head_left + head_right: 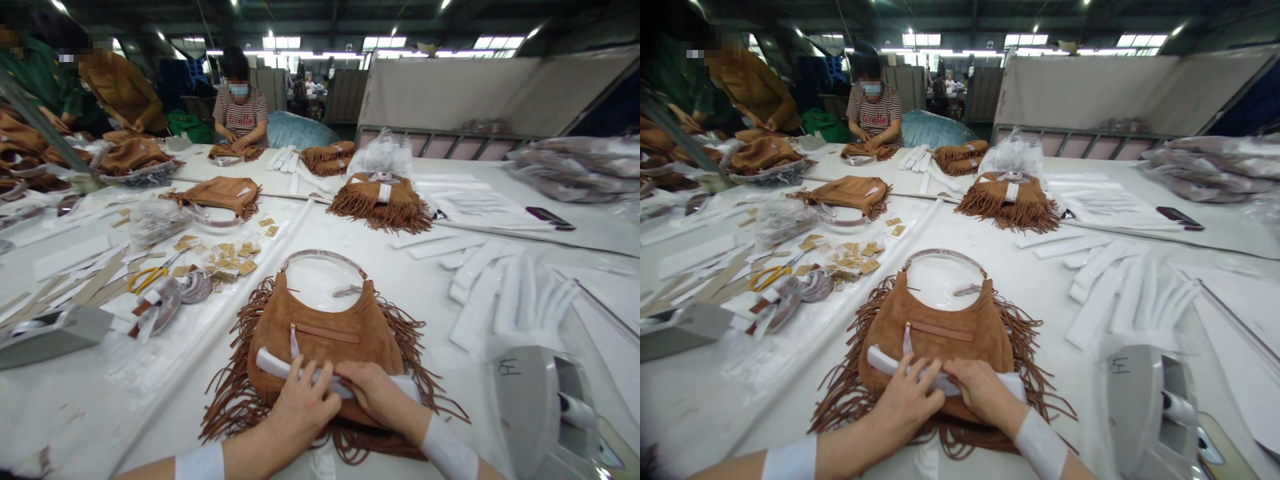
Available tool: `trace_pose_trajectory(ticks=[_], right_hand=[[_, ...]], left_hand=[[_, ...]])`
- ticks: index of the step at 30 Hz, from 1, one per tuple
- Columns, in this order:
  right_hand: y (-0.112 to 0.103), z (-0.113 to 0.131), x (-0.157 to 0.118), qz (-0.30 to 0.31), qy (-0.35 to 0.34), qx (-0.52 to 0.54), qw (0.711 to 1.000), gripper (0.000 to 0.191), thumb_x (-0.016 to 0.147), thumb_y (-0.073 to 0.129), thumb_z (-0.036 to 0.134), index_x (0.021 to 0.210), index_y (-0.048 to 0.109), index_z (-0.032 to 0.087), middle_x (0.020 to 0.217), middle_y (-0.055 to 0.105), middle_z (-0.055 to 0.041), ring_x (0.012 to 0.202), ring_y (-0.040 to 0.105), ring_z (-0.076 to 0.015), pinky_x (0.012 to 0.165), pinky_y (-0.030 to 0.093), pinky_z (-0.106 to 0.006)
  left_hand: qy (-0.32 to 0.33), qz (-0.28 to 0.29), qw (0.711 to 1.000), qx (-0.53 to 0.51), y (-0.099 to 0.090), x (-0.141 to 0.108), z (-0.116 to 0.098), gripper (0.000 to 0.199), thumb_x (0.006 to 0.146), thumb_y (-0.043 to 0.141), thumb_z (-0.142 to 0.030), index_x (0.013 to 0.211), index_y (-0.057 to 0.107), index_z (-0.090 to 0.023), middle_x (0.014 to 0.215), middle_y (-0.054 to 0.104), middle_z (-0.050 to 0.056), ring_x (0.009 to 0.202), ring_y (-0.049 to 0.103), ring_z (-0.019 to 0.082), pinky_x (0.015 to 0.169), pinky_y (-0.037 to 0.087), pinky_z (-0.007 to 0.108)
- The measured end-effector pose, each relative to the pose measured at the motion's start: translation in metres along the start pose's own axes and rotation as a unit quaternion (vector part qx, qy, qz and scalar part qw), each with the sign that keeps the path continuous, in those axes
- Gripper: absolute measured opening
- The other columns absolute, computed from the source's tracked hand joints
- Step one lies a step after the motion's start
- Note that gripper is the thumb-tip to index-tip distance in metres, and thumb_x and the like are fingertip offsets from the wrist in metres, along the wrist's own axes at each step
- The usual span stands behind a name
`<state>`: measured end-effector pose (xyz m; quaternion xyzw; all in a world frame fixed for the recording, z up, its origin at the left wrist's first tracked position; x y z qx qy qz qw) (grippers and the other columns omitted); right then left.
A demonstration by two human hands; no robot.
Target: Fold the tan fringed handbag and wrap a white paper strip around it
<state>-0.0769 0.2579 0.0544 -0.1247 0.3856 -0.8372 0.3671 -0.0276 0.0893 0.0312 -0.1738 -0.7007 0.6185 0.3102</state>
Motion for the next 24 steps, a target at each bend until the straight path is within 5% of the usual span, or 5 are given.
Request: trace_pose_trajectory(ticks=[5, 10, 15, 20, 24], right_hand=[[-0.02, -0.001, -0.021, -0.045, 0.03, -0.13, 0.99, 0.025, 0.092, 0.048, 0.018, 0.114, 0.059, 0.022, 0.096, 0.062, -0.0057, 0.089, 0.058, -0.0225, 0.079, 0.044, -0.032], [-0.024, -0.017, -0.047, -0.033, 0.092, -0.255, 0.962, 0.012, 0.095, 0.051, 0.015, 0.087, 0.059, 0.019, 0.084, 0.058, -0.0035, 0.077, 0.054, -0.0221, 0.068, 0.038, -0.033], [-0.003, -0.033, -0.05, -0.035, 0.109, -0.247, 0.962, 0.015, 0.096, 0.049, 0.012, 0.088, 0.06, 0.019, 0.085, 0.056, -0.0039, 0.081, 0.051, -0.023, 0.069, 0.036, -0.034], [0.0, -0.033, -0.046, -0.029, 0.107, -0.258, 0.96, 0.018, 0.097, 0.048, 0.01, 0.086, 0.06, 0.018, 0.084, 0.055, -0.0038, 0.081, 0.05, -0.0232, 0.072, 0.036, -0.037], [-0.002, -0.006, -0.034, -0.079, 0.084, -0.269, 0.956, 0.008, 0.094, 0.062, 0.022, 0.098, 0.06, 0.016, 0.101, 0.055, -0.0069, 0.093, 0.048, -0.0266, 0.085, 0.036, -0.043]], left_hand=[[-0.022, 0.132, 0.991, -0.01, -0.003, 0.002, 0.0, 0.021, 0.096, 0.038, -0.022, 0.108, 0.055, -0.021, 0.127, 0.052, 0.012, 0.093, 0.055, 0.024, 0.079, 0.044, 0.046], [-0.012, 0.123, 0.992, -0.001, -0.001, 0.002, 0.004, 0.023, 0.095, 0.035, -0.015, 0.105, 0.055, -0.019, 0.121, 0.053, 0.01, 0.087, 0.053, 0.022, 0.075, 0.042, 0.04], [-0.035, 0.127, 0.991, -0.023, 0.009, 0.006, 0.009, 0.04, 0.093, 0.04, -0.013, 0.132, 0.04, -0.019, 0.096, 0.057, 0.006, 0.082, 0.053, 0.021, 0.072, 0.041, 0.036], [-0.09, 0.179, 0.976, -0.083, 0.017, 0.014, 0.012, 0.011, 0.092, 0.047, -0.019, 0.101, 0.055, -0.018, 0.092, 0.058, 0.005, 0.085, 0.054, 0.024, 0.076, 0.043, 0.041], [-0.091, 0.185, 0.975, -0.089, 0.016, 0.016, 0.012, 0.014, 0.093, 0.043, -0.018, 0.101, 0.054, -0.018, 0.093, 0.058, 0.006, 0.087, 0.054, 0.025, 0.077, 0.043, 0.042]])
Point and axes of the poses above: each hand's wrist, its own x-axis towards the middle knuckle, its own y-axis out of the palm, z = x × y, the point moved 2 cm from there along x, towards the middle knuckle
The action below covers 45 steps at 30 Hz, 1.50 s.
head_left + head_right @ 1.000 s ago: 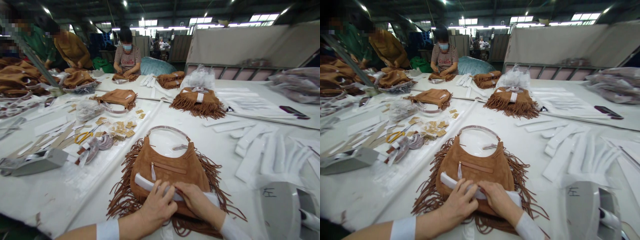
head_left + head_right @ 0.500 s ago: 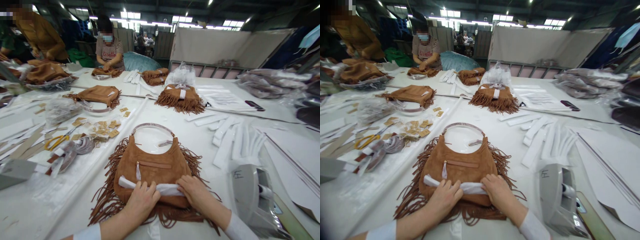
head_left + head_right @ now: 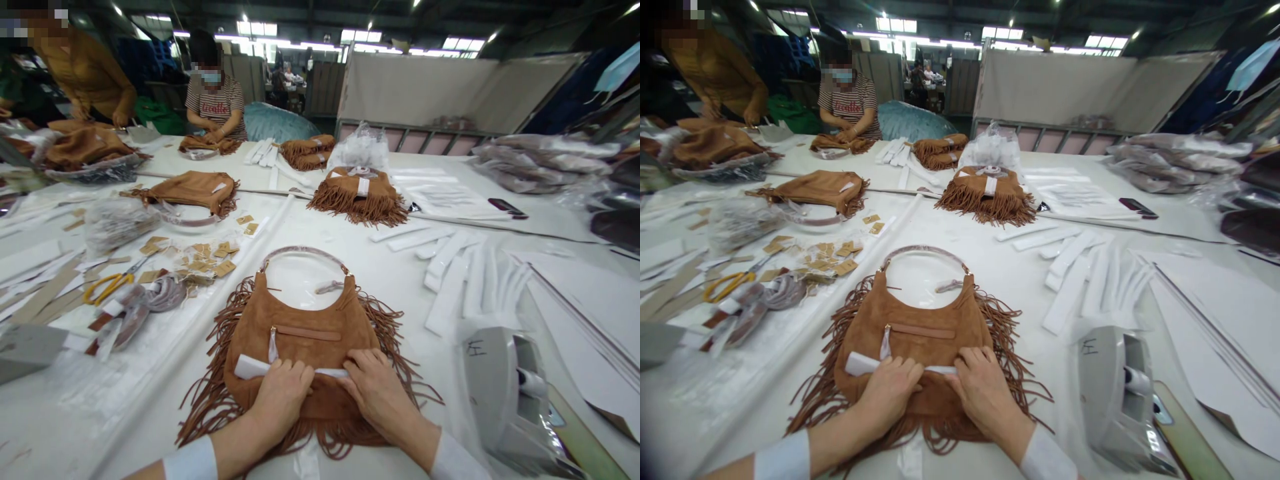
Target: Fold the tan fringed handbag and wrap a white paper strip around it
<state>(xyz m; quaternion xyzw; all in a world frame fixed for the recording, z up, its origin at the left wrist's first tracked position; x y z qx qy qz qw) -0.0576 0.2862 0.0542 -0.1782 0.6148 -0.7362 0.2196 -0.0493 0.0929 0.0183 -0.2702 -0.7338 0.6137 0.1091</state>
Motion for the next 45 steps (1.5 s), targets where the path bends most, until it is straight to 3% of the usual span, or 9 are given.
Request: trace_pose_trajectory(ticks=[3, 8, 14, 20, 28, 32, 35, 38, 45], right_hand=[[0.01, 0.02, 0.008, -0.023, -0.021, 0.024, 0.999, 0.04, 0.086, 0.074, 0.029, 0.117, 0.053, 0.014, 0.109, 0.054, -0.009, 0.097, 0.047, -0.028, 0.085, 0.039, -0.042], [0.045, 0.023, 0.008, -0.044, -0.016, 0.022, 0.999, 0.02, 0.094, 0.061, 0.024, 0.111, 0.054, 0.016, 0.093, 0.053, -0.0058, 0.084, 0.048, -0.0256, 0.071, 0.038, -0.037], [0.044, 0.017, 0.009, -0.109, -0.027, 0.045, 0.993, 0.03, 0.104, 0.03, 0.035, 0.106, 0.055, 0.018, 0.099, 0.051, -0.0079, 0.085, 0.046, -0.0262, 0.072, 0.033, -0.039], [0.049, 0.019, 0.013, -0.106, -0.033, 0.017, 0.994, 0.029, 0.103, 0.032, 0.033, 0.1, 0.056, 0.017, 0.086, 0.051, -0.0053, 0.078, 0.043, -0.0249, 0.068, 0.029, -0.037], [0.064, 0.018, 0.012, -0.099, 0.009, 0.001, 0.995, 0.014, 0.098, 0.052, 0.028, 0.088, 0.054, 0.018, 0.082, 0.049, -0.0042, 0.076, 0.044, -0.0242, 0.067, 0.029, -0.036], [0.066, 0.019, 0.013, -0.098, 0.021, -0.009, 0.995, 0.013, 0.096, 0.058, 0.026, 0.086, 0.053, 0.019, 0.082, 0.049, -0.0036, 0.075, 0.044, -0.0237, 0.066, 0.029, -0.036], [0.065, 0.019, 0.013, -0.097, 0.019, -0.014, 0.995, 0.012, 0.096, 0.058, 0.025, 0.087, 0.053, 0.019, 0.082, 0.049, -0.0036, 0.075, 0.045, -0.0236, 0.066, 0.03, -0.036], [0.065, 0.019, 0.013, -0.093, 0.016, -0.02, 0.995, 0.01, 0.096, 0.058, 0.024, 0.089, 0.055, 0.018, 0.082, 0.05, -0.0038, 0.076, 0.047, -0.0237, 0.066, 0.032, -0.036], [0.063, 0.017, 0.016, -0.088, 0.018, 0.004, 0.996, 0.011, 0.096, 0.06, 0.024, 0.103, 0.055, 0.017, 0.085, 0.053, -0.0033, 0.078, 0.05, -0.0223, 0.069, 0.037, -0.034]], left_hand=[[-0.002, -0.003, 1.0, 0.013, -0.002, 0.001, -0.001, 0.014, 0.094, 0.041, -0.016, 0.102, 0.052, -0.018, 0.094, 0.058, 0.005, 0.088, 0.055, 0.024, 0.078, 0.044, 0.042], [0.044, -0.004, 0.998, 0.042, -0.011, 0.002, 0.011, 0.022, 0.09, 0.055, -0.037, 0.101, 0.052, -0.018, 0.093, 0.06, 0.004, 0.086, 0.057, 0.024, 0.075, 0.047, 0.04], [0.059, -0.072, 0.986, 0.135, -0.025, -0.025, 0.047, 0.035, 0.083, 0.06, -0.05, 0.091, 0.053, -0.017, 0.087, 0.058, 0.004, 0.085, 0.054, 0.025, 0.076, 0.043, 0.04], [0.014, -0.111, 0.987, 0.117, -0.001, -0.037, 0.068, 0.027, 0.092, 0.049, -0.046, 0.088, 0.05, -0.019, 0.083, 0.055, 0.004, 0.078, 0.051, 0.023, 0.07, 0.037, 0.039], [0.042, -0.129, 0.988, 0.068, 0.021, -0.026, 0.083, 0.029, 0.096, 0.041, -0.041, 0.081, 0.052, -0.019, 0.076, 0.054, 0.003, 0.073, 0.05, 0.021, 0.068, 0.037, 0.038], [0.021, -0.108, 0.991, 0.071, 0.008, -0.024, 0.078, 0.025, 0.095, 0.045, -0.039, 0.083, 0.055, -0.019, 0.08, 0.055, 0.004, 0.078, 0.052, 0.022, 0.071, 0.042, 0.039], [0.018, -0.135, 0.986, 0.093, -0.008, -0.022, 0.058, 0.015, 0.091, 0.054, -0.029, 0.101, 0.058, -0.019, 0.104, 0.057, 0.008, 0.093, 0.052, 0.025, 0.082, 0.045, 0.043], [0.055, -0.145, 0.987, 0.051, -0.016, -0.017, 0.036, 0.042, 0.087, 0.059, -0.023, 0.127, 0.047, -0.018, 0.123, 0.05, 0.011, 0.103, 0.05, 0.026, 0.089, 0.045, 0.042], [0.093, -0.115, 0.986, -0.081, 0.006, 0.006, 0.041, 0.021, 0.096, 0.042, -0.029, 0.102, 0.06, -0.02, 0.091, 0.056, 0.004, 0.088, 0.049, 0.02, 0.076, 0.047, 0.034]])
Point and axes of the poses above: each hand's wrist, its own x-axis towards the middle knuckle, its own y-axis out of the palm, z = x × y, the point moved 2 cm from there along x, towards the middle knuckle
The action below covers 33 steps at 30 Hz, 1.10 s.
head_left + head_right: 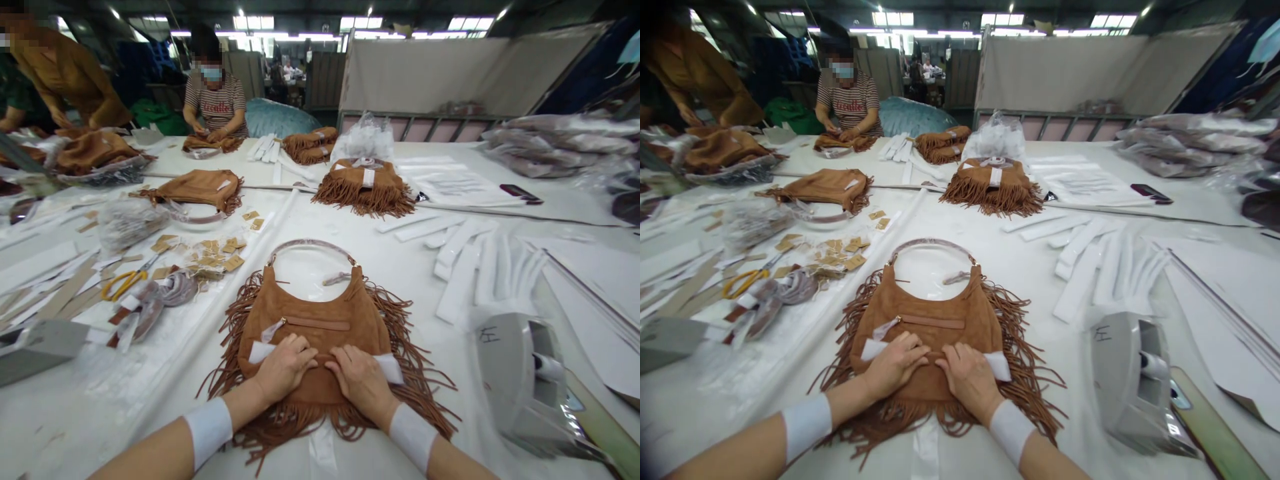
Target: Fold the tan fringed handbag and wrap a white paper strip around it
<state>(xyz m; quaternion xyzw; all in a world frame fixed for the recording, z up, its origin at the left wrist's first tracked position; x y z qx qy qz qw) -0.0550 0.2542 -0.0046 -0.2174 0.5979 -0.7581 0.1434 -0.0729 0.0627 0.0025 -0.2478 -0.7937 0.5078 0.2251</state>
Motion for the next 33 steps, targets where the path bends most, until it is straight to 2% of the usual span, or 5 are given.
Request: trace_pose_trajectory(ticks=[7, 10, 18, 28, 33], right_hand=[[-0.005, 0.0, 0.005, -0.02, -0.015, 0.023, 0.999, 0.011, 0.098, 0.053, 0.022, 0.089, 0.057, 0.017, 0.083, 0.053, -0.0035, 0.078, 0.051, -0.0207, 0.07, 0.039, -0.032], [-0.01, 0.0, 0.006, -0.029, -0.031, 0.024, 0.999, 0.008, 0.097, 0.053, 0.022, 0.094, 0.058, 0.017, 0.085, 0.054, -0.0043, 0.08, 0.052, -0.0213, 0.071, 0.041, -0.033], [-0.041, 0.026, -0.03, -0.116, -0.057, 0.146, 0.981, 0.026, 0.092, 0.055, 0.025, 0.117, 0.051, 0.018, 0.117, 0.053, -0.0119, 0.105, 0.048, -0.0285, 0.091, 0.04, -0.047], [-0.014, 0.049, -0.062, -0.076, -0.006, 0.23, 0.97, 0.042, 0.075, 0.051, 0.015, 0.116, 0.049, 0.02, 0.122, 0.048, -0.011, 0.113, 0.043, -0.0302, 0.095, 0.038, -0.049], [-0.012, 0.052, -0.058, -0.071, 0.003, 0.234, 0.97, 0.036, 0.076, 0.051, 0.014, 0.111, 0.052, 0.02, 0.119, 0.049, -0.0102, 0.108, 0.045, -0.0296, 0.09, 0.04, -0.048]], left_hand=[[0.099, -0.07, 0.991, 0.048, 0.004, -0.007, -0.001, 0.033, 0.095, 0.043, -0.022, 0.127, 0.05, -0.022, 0.115, 0.056, 0.009, 0.097, 0.049, 0.021, 0.082, 0.045, 0.037], [0.137, -0.045, 0.989, 0.038, 0.007, -0.011, -0.007, 0.036, 0.096, 0.04, -0.02, 0.132, 0.046, -0.021, 0.116, 0.058, 0.008, 0.099, 0.05, 0.018, 0.085, 0.045, 0.034], [0.086, 0.032, 0.996, -0.011, -0.01, -0.011, -0.014, 0.035, 0.092, 0.045, -0.017, 0.126, 0.054, -0.018, 0.117, 0.061, 0.008, 0.103, 0.054, 0.019, 0.091, 0.047, 0.034], [0.062, 0.118, 0.982, -0.134, -0.025, -0.006, -0.006, 0.045, 0.082, 0.038, -0.008, 0.121, 0.06, -0.012, 0.132, 0.055, 0.011, 0.121, 0.051, 0.02, 0.108, 0.04, 0.034], [0.102, 0.152, 0.978, -0.103, -0.021, 0.002, -0.001, 0.039, 0.081, 0.042, -0.007, 0.114, 0.062, -0.012, 0.124, 0.06, 0.011, 0.112, 0.057, 0.019, 0.099, 0.045, 0.028]])
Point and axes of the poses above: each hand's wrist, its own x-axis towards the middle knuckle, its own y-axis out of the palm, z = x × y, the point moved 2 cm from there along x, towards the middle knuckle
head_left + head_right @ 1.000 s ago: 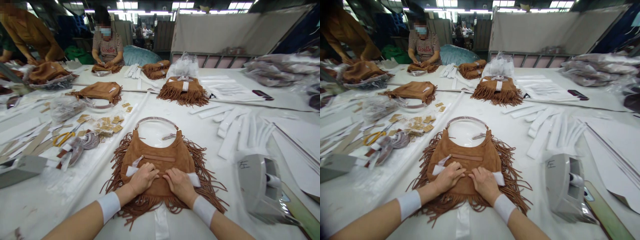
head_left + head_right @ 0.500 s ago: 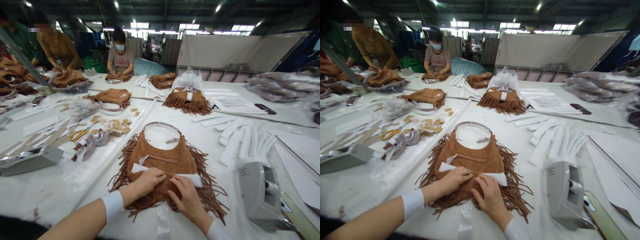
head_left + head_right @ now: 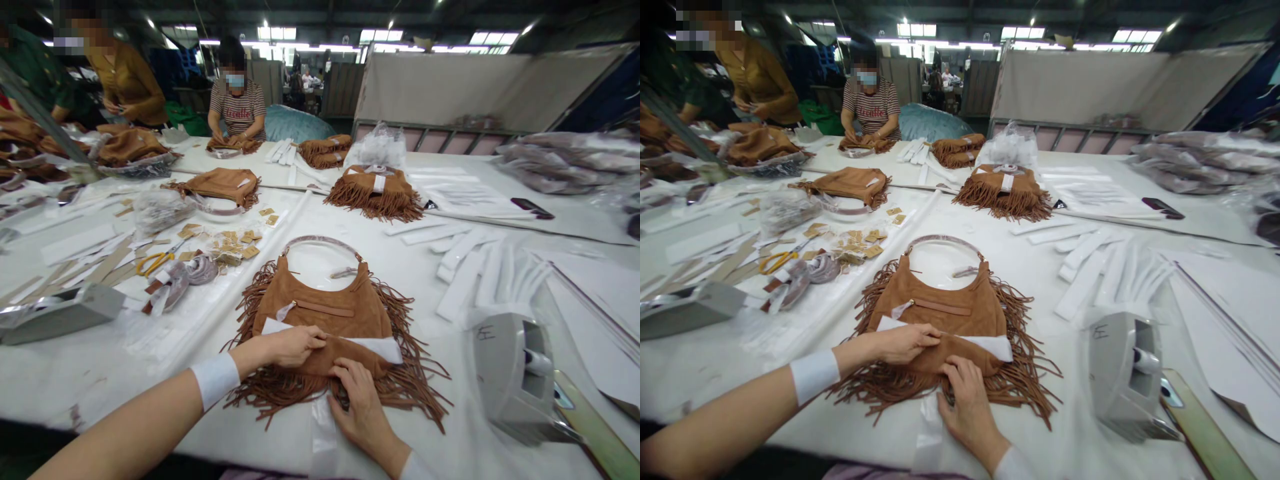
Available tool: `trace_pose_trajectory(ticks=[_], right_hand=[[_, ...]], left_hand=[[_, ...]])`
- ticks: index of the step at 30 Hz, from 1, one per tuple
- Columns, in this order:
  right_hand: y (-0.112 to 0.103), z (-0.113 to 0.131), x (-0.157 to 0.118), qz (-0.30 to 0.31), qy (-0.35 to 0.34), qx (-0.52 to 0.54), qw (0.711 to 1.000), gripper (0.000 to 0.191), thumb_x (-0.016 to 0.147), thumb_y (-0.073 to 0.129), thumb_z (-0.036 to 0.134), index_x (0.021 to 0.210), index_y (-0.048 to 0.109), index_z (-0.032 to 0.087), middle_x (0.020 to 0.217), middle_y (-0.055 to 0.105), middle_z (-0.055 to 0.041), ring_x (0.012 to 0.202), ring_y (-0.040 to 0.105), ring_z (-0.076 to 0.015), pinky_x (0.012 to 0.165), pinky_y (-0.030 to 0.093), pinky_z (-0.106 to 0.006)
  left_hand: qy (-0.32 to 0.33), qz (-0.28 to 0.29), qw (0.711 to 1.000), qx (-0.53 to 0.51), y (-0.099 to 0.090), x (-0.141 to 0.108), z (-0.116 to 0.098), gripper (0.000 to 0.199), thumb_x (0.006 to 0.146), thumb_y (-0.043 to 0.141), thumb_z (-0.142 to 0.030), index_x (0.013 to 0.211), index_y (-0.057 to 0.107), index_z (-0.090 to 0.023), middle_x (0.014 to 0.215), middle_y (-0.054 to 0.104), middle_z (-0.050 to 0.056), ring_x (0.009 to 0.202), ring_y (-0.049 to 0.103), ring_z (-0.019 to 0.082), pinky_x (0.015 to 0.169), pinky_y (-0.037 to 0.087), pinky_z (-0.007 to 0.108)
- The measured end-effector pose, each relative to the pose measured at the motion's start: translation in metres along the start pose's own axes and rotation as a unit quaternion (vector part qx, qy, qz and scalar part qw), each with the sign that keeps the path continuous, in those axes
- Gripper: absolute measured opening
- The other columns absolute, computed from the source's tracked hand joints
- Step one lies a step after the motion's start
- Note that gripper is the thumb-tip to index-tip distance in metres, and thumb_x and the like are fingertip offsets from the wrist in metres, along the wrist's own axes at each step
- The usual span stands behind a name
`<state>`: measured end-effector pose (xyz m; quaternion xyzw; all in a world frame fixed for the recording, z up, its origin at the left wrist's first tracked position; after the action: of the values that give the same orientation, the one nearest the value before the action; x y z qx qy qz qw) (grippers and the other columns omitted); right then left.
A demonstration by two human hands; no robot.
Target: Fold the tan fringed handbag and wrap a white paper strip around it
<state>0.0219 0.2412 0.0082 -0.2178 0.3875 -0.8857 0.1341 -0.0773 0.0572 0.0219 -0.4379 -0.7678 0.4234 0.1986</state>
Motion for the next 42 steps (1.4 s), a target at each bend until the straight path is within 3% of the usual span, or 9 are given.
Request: trace_pose_trajectory(ticks=[5, 12, 20, 24, 30, 36, 42], right_hand=[[0.005, 0.001, 0.002, -0.035, -0.012, -0.02, 0.999, 0.021, 0.085, 0.051, 0.012, 0.102, 0.059, 0.022, 0.111, 0.052, -0.0087, 0.101, 0.049, -0.0273, 0.083, 0.043, -0.043], [0.009, -0.005, -0.003, -0.075, -0.055, 0.017, 0.996, 0.018, 0.094, 0.047, 0.014, 0.097, 0.062, 0.023, 0.105, 0.054, -0.0068, 0.096, 0.05, -0.0252, 0.079, 0.042, -0.041], [0.003, -0.004, -0.001, -0.046, -0.052, 0.065, 0.995, 0.018, 0.095, 0.038, 0.01, 0.094, 0.053, 0.02, 0.101, 0.057, -0.006, 0.095, 0.051, -0.0225, 0.081, 0.041, -0.04], [0.002, -0.004, -0.001, -0.02, -0.058, 0.049, 0.997, 0.017, 0.095, 0.044, 0.013, 0.106, 0.054, 0.021, 0.106, 0.056, -0.0075, 0.098, 0.05, -0.0239, 0.084, 0.041, -0.041], [0.004, -0.004, -0.002, -0.065, -0.084, 0.03, 0.994, 0.018, 0.098, 0.045, 0.017, 0.1, 0.061, 0.024, 0.103, 0.055, -0.006, 0.096, 0.05, -0.0236, 0.08, 0.04, -0.039], [-0.004, 0.002, -0.005, 0.026, -0.062, 0.084, 0.994, 0.016, 0.097, 0.038, 0.017, 0.095, 0.053, 0.022, 0.111, 0.056, -0.0048, 0.104, 0.047, -0.0238, 0.09, 0.033, -0.044], [-0.01, 0.013, -0.003, 0.074, -0.035, 0.088, 0.993, 0.014, 0.094, 0.035, 0.018, 0.087, 0.046, 0.02, 0.088, 0.054, -0.0021, 0.091, 0.045, -0.0222, 0.087, 0.03, -0.043]], left_hand=[[0.005, 0.019, 0.997, 0.076, -0.003, -0.002, -0.014, 0.03, 0.085, 0.043, -0.013, 0.108, 0.062, -0.016, 0.119, 0.061, 0.011, 0.113, 0.055, 0.023, 0.101, 0.043, 0.038], [-0.029, -0.03, 0.991, 0.125, -0.003, -0.014, -0.041, 0.037, 0.098, 0.029, -0.028, 0.121, 0.054, -0.013, 0.131, 0.054, 0.014, 0.124, 0.046, 0.023, 0.106, 0.036, 0.046], [-0.06, -0.037, 0.992, 0.103, 0.002, -0.015, -0.039, 0.037, 0.097, 0.032, -0.027, 0.127, 0.05, -0.014, 0.135, 0.051, 0.012, 0.127, 0.044, 0.023, 0.11, 0.03, 0.049], [-0.065, -0.043, 0.991, 0.104, 0.002, -0.015, -0.039, 0.037, 0.097, 0.031, -0.026, 0.127, 0.051, -0.015, 0.136, 0.051, 0.012, 0.126, 0.045, 0.021, 0.111, 0.029, 0.046], [-0.062, -0.043, 0.991, 0.112, 0.005, -0.017, -0.044, 0.038, 0.098, 0.029, -0.027, 0.129, 0.048, -0.015, 0.137, 0.051, 0.011, 0.132, 0.04, 0.02, 0.114, 0.024, 0.046], [-0.101, -0.048, 0.99, 0.09, 0.014, -0.02, -0.049, 0.05, 0.096, 0.034, -0.04, 0.138, 0.038, -0.012, 0.145, 0.041, 0.015, 0.137, 0.032, 0.023, 0.117, 0.012, 0.054], [-0.102, -0.049, 0.99, 0.089, 0.022, -0.022, -0.05, 0.059, 0.093, 0.037, -0.043, 0.143, 0.032, -0.013, 0.15, 0.033, 0.015, 0.141, 0.027, 0.022, 0.118, 0.003, 0.055]])
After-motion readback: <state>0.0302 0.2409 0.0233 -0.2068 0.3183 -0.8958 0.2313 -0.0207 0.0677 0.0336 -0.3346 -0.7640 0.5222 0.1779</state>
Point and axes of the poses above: each hand's wrist, its own x-axis towards the middle knuckle, its own y-axis out of the palm, z = x × y, the point moved 2 cm from there along x, towards the middle knuckle
